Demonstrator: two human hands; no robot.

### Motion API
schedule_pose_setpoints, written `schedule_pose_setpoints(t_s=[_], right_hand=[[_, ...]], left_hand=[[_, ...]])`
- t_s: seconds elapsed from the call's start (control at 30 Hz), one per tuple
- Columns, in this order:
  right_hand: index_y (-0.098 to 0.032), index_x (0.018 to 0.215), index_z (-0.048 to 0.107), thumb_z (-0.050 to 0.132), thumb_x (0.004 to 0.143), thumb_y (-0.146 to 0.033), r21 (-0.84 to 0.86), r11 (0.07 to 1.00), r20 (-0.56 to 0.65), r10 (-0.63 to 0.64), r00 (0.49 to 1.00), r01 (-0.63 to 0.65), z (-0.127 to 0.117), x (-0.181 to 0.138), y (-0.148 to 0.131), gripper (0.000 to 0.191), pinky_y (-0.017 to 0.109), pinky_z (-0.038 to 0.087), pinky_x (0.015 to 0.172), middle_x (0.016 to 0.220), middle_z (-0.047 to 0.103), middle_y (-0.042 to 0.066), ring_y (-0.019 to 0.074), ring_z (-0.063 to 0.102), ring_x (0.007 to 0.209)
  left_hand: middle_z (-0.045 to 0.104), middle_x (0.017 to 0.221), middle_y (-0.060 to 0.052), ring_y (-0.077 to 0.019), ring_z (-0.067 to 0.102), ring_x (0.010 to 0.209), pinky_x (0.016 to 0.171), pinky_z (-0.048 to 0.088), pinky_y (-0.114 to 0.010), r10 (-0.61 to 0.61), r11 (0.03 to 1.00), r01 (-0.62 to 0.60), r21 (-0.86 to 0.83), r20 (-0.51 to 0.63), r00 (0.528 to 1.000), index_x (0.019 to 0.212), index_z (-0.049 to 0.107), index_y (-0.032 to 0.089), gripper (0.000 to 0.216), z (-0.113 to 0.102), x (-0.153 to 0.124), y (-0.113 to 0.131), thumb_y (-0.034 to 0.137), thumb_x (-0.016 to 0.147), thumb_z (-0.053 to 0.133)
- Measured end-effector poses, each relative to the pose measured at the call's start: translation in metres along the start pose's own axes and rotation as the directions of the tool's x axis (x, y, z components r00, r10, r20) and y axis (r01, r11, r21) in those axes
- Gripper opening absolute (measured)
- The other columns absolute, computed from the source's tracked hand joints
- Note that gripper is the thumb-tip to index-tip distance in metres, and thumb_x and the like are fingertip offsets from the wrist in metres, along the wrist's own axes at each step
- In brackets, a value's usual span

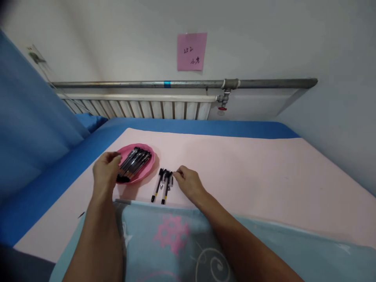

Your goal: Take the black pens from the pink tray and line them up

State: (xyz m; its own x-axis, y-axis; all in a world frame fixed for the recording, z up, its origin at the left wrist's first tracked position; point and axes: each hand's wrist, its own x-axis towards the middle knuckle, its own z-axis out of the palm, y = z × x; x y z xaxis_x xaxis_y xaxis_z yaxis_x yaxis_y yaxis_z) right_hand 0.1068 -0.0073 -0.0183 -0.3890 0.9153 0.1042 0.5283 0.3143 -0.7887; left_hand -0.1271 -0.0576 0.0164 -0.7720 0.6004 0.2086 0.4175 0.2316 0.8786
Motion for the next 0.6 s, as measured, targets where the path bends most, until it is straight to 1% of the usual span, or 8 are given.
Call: schedule_pose_setpoints(t_s=[0.07, 0.1, 0.17, 0.23, 0.37, 0.53, 0.6], right_hand=[[-0.018, 0.061, 0.050, 0.045, 0.077, -0.031, 0.042, 0.999, 0.009, 0.021, 1.000, -0.021, -0.003, -0.001, 0.000, 0.022, 0.023, 0.035, 0.052, 0.051, 0.049, -0.003, 0.0117, 0.047, 0.051], [-0.018, 0.061, 0.050, 0.045, 0.077, -0.031, 0.057, 0.998, 0.016, 0.026, 1.000, -0.027, -0.004, -0.001, 0.001, 0.021, 0.023, 0.035, 0.051, 0.051, 0.049, -0.003, 0.0116, 0.047, 0.051], [-0.018, 0.061, 0.050, 0.046, 0.077, -0.032, 0.074, 0.997, 0.026, 0.028, 0.999, -0.030, -0.005, -0.002, 0.001, 0.021, 0.023, 0.035, 0.051, 0.050, 0.049, -0.003, 0.0115, 0.047, 0.050], [-0.018, 0.062, 0.050, 0.046, 0.077, -0.032, 0.077, 0.996, 0.028, 0.030, 0.999, -0.032, -0.005, -0.003, 0.001, 0.020, 0.023, 0.035, 0.051, 0.050, 0.048, -0.004, 0.0114, 0.046, 0.050], [-0.019, 0.062, 0.050, 0.046, 0.076, -0.033, 0.073, 0.997, 0.024, 0.009, 1.000, -0.011, -0.005, -0.004, 0.001, 0.021, 0.023, 0.034, 0.049, 0.048, 0.046, -0.004, 0.0112, 0.046, 0.049], [-0.018, 0.061, 0.050, 0.046, 0.076, -0.032, 0.065, 0.998, 0.033, -0.019, 0.999, 0.017, -0.005, -0.003, 0.004, 0.021, 0.022, 0.034, 0.049, 0.049, 0.046, -0.005, 0.0107, 0.044, 0.049], [-0.018, 0.062, 0.050, 0.046, 0.076, -0.032, 0.068, 0.998, 0.043, -0.020, 0.999, 0.017, -0.005, -0.002, 0.005, 0.020, 0.022, 0.034, 0.050, 0.049, 0.046, -0.004, 0.0108, 0.045, 0.050]], left_hand=[[0.063, 0.075, -0.005, -0.0219, 0.057, 0.072, 0.069, 0.041, -0.035, 0.044, 0.970, -0.060, 0.237, 0.071, 0.996, 0.077, 0.061, 0.020, 0.017, 0.006, -0.001, -0.002, 0.030, 0.066, 0.054], [0.063, 0.075, -0.007, -0.0235, 0.057, 0.072, 0.069, 0.041, -0.036, 0.065, 0.941, -0.095, 0.324, 0.101, 0.993, 0.077, 0.062, 0.020, 0.016, 0.009, -0.001, -0.003, 0.030, 0.066, 0.055], [0.064, 0.078, -0.009, -0.0261, 0.057, 0.075, 0.069, 0.040, -0.037, 0.107, 0.888, -0.172, 0.427, 0.171, 0.979, 0.078, 0.063, 0.020, 0.018, 0.016, 0.000, -0.006, 0.030, 0.065, 0.056], [0.064, 0.082, -0.011, -0.0272, 0.057, 0.077, 0.069, 0.040, -0.037, 0.132, 0.858, -0.212, 0.468, 0.197, 0.971, 0.080, 0.064, 0.019, 0.021, 0.022, 0.003, -0.008, 0.031, 0.064, 0.058], [0.063, 0.084, -0.013, -0.0278, 0.056, 0.080, 0.071, 0.040, -0.037, 0.153, 0.837, -0.239, 0.493, 0.207, 0.966, 0.080, 0.065, 0.018, 0.022, 0.028, 0.006, -0.009, 0.033, 0.065, 0.059], [0.060, 0.087, -0.014, -0.0306, 0.055, 0.084, 0.073, 0.039, -0.041, 0.183, 0.836, -0.268, 0.479, 0.217, 0.959, 0.089, 0.064, 0.018, 0.027, 0.032, 0.005, -0.004, 0.033, 0.067, 0.057], [0.060, 0.086, -0.014, -0.0305, 0.055, 0.083, 0.074, 0.038, -0.042, 0.192, 0.844, -0.276, 0.460, 0.221, 0.956, 0.088, 0.064, 0.017, 0.026, 0.033, 0.005, -0.003, 0.031, 0.068, 0.057]])
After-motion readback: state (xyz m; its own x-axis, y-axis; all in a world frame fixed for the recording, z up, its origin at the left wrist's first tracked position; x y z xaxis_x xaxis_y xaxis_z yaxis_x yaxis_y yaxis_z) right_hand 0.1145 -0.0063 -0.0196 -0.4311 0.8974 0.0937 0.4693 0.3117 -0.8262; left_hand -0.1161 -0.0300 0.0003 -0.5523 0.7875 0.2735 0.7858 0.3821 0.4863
